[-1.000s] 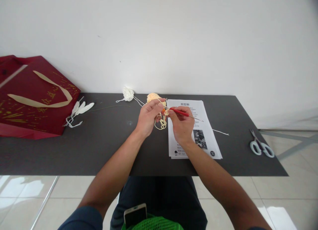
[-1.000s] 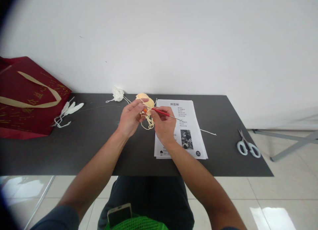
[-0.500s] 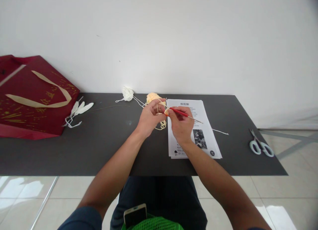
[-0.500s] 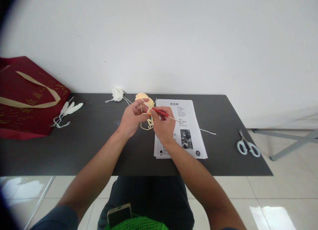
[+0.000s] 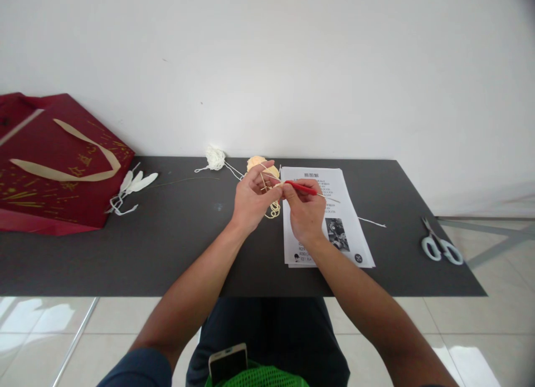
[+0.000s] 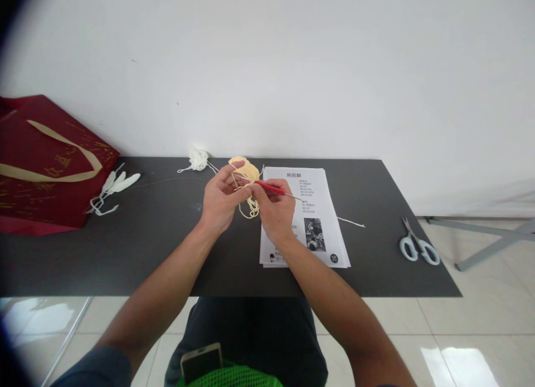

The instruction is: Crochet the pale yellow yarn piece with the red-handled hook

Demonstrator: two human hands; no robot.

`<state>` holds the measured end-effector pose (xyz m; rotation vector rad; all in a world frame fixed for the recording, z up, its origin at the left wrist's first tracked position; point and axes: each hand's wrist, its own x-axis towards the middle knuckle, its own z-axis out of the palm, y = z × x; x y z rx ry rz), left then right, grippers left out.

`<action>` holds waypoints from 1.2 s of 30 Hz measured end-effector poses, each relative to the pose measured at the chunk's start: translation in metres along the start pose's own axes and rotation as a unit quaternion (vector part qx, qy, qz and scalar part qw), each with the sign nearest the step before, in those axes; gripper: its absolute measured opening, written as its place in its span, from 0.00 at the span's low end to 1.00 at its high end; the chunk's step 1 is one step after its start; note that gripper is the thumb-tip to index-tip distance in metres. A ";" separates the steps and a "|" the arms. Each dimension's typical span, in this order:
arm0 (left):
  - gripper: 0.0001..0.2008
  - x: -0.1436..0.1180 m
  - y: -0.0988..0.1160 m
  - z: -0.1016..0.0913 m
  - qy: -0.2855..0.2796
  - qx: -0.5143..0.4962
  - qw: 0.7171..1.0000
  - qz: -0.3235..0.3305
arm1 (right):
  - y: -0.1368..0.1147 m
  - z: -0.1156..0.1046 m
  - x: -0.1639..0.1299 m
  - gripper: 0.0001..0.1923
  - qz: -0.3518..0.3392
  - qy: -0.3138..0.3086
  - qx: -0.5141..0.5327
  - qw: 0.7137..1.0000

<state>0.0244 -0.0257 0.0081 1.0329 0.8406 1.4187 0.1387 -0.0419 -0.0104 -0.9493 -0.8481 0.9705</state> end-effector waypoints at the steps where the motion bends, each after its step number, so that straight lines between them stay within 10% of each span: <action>1: 0.29 0.000 0.000 0.000 0.005 0.005 1.000 0.003 | 0.000 0.000 0.001 0.13 0.016 -0.010 0.021 1.000; 12: 0.24 0.001 0.001 0.002 0.059 0.027 0.997 0.049 | -0.010 -0.001 0.007 0.11 0.090 -0.101 0.185 0.973; 36: 0.22 0.002 0.001 -0.002 0.096 0.070 0.988 0.099 | -0.009 -0.011 0.014 0.11 -0.056 -0.114 0.147 0.981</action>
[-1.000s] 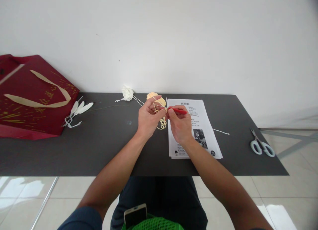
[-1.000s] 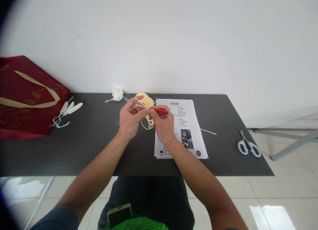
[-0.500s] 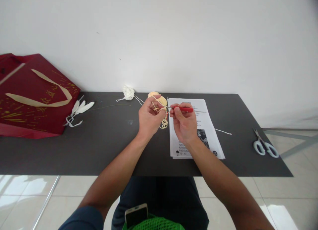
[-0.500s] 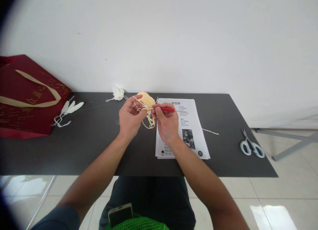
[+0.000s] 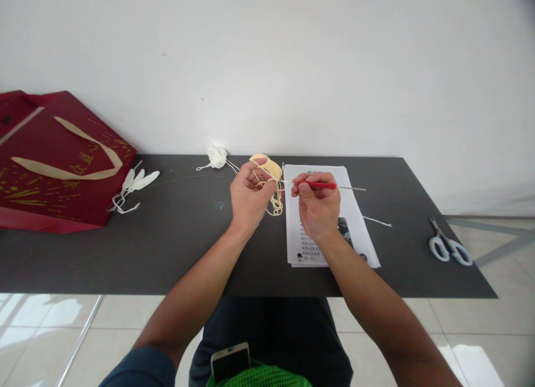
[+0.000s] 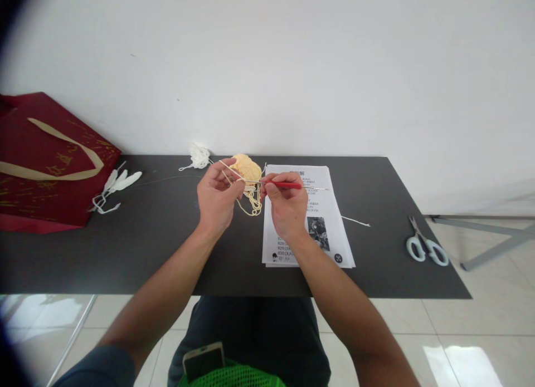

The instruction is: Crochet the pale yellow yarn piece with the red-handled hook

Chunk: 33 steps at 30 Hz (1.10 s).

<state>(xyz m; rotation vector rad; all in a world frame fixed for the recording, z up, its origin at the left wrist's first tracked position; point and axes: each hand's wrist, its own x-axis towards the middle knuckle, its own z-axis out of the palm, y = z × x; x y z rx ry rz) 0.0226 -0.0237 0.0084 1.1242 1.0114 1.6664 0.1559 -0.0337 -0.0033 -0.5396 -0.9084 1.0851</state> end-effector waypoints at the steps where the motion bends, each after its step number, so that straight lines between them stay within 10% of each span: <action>1: 0.21 0.000 0.000 0.000 -0.001 0.001 1.000 0.002 | 0.001 0.000 0.000 0.11 -0.002 0.005 -0.008 1.000; 33: 0.16 -0.004 0.000 0.004 0.079 0.036 0.996 -0.009 | 0.005 -0.002 -0.019 0.13 -0.195 -0.064 -0.222 0.953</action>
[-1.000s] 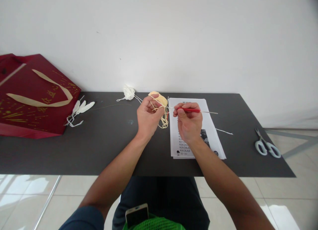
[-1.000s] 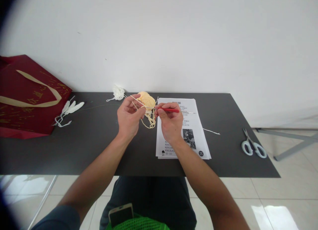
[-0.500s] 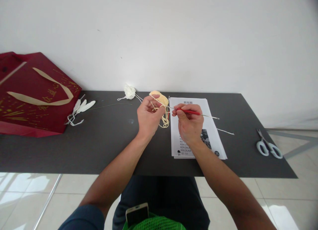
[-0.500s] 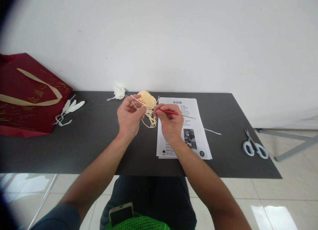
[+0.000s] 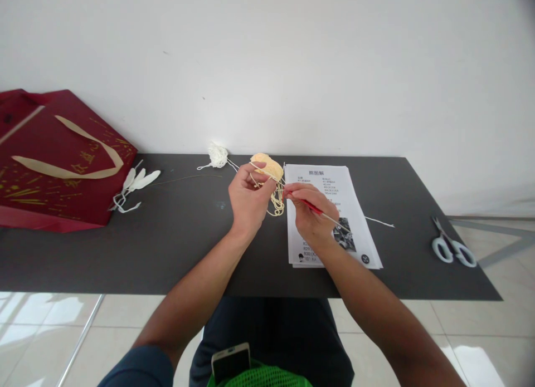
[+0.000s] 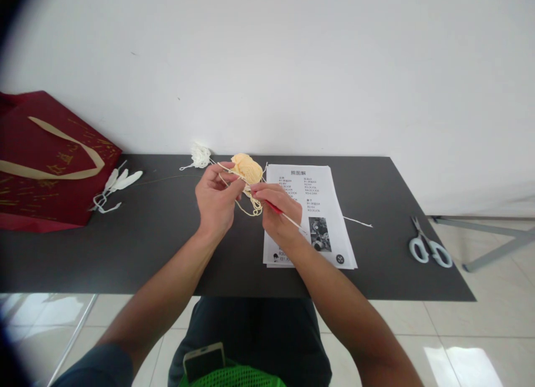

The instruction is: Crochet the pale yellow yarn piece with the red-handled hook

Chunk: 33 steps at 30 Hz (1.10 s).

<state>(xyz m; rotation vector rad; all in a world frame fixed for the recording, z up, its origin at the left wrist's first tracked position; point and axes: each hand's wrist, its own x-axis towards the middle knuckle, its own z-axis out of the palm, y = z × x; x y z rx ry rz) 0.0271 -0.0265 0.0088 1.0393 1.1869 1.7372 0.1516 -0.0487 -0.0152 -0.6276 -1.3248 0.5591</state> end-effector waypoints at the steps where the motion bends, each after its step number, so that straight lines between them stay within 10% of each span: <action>1: 0.16 0.000 0.000 0.000 0.000 -0.013 1.000 -0.010 | 0.000 -0.001 -0.001 0.13 -0.002 -0.007 -0.009 1.000; 17: 0.17 0.001 -0.004 0.000 0.013 -0.033 0.999 -0.014 | 0.006 0.011 0.001 0.08 0.168 0.098 0.115 0.974; 26: 0.15 -0.003 0.000 0.002 0.026 -0.001 0.999 -0.023 | 0.000 0.000 -0.003 0.15 0.006 -0.020 -0.049 0.999; 33: 0.25 0.003 0.006 0.001 -0.029 -0.146 0.977 -0.153 | 0.003 0.000 -0.003 0.16 0.004 -0.011 -0.074 0.997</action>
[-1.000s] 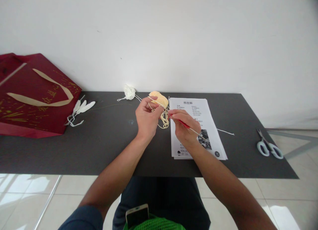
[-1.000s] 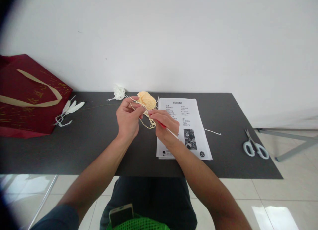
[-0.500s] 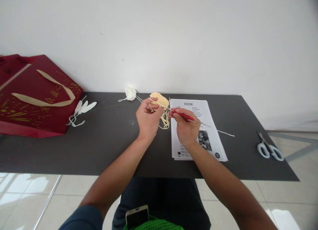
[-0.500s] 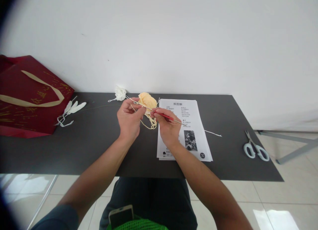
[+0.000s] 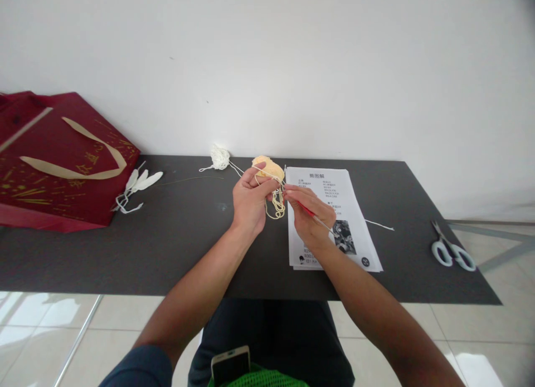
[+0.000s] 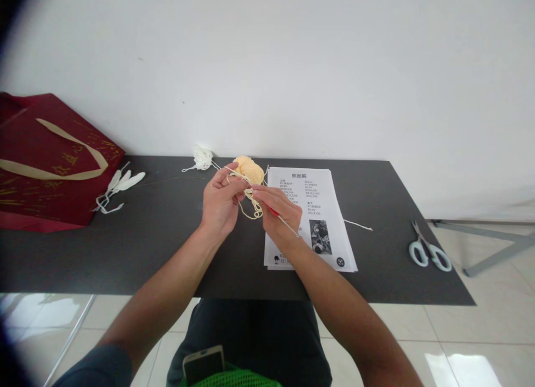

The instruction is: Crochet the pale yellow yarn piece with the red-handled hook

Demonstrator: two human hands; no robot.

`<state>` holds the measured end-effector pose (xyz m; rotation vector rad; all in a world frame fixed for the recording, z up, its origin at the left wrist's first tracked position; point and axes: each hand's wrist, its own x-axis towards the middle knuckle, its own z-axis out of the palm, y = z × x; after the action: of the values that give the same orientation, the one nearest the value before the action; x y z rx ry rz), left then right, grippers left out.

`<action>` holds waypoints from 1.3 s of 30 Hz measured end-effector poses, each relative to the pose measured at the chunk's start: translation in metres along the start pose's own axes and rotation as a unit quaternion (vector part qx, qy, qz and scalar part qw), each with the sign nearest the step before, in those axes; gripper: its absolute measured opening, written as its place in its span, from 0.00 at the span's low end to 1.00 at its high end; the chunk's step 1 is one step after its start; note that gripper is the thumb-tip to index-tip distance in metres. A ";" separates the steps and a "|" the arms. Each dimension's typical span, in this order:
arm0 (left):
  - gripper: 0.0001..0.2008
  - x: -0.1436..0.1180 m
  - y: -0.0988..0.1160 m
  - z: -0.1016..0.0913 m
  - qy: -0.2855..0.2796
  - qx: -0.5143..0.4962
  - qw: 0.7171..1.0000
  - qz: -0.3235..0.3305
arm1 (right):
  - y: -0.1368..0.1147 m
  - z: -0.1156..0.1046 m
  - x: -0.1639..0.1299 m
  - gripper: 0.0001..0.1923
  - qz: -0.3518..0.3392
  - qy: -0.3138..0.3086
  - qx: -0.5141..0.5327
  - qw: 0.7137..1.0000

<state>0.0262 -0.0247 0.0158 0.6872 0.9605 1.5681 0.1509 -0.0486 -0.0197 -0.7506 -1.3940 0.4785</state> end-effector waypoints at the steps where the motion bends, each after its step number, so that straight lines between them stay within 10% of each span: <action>1: 0.26 0.001 0.001 0.000 -0.009 -0.016 1.000 -0.023 | 0.000 0.000 0.000 0.15 0.005 0.000 -0.004 1.000; 11: 0.29 0.005 0.002 -0.004 -0.054 -0.066 0.990 -0.110 | 0.000 0.005 0.005 0.07 0.145 0.059 0.085 0.984; 20: 0.34 0.001 0.002 -0.004 -0.067 0.012 0.997 -0.029 | 0.010 0.001 0.017 0.12 0.223 0.047 0.256 0.940; 34: 0.33 0.003 -0.001 -0.011 -0.043 0.250 0.960 0.120 | -0.002 -0.010 0.010 0.09 0.041 -0.021 -0.010 0.999; 39: 0.33 0.000 -0.003 -0.015 -0.083 0.299 0.928 0.208 | -0.009 -0.009 0.015 0.11 0.146 0.020 0.089 0.985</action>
<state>0.0156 -0.0279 0.0059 1.5108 1.2301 1.5376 0.1608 -0.0454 -0.0030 -0.8163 -1.1909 0.8015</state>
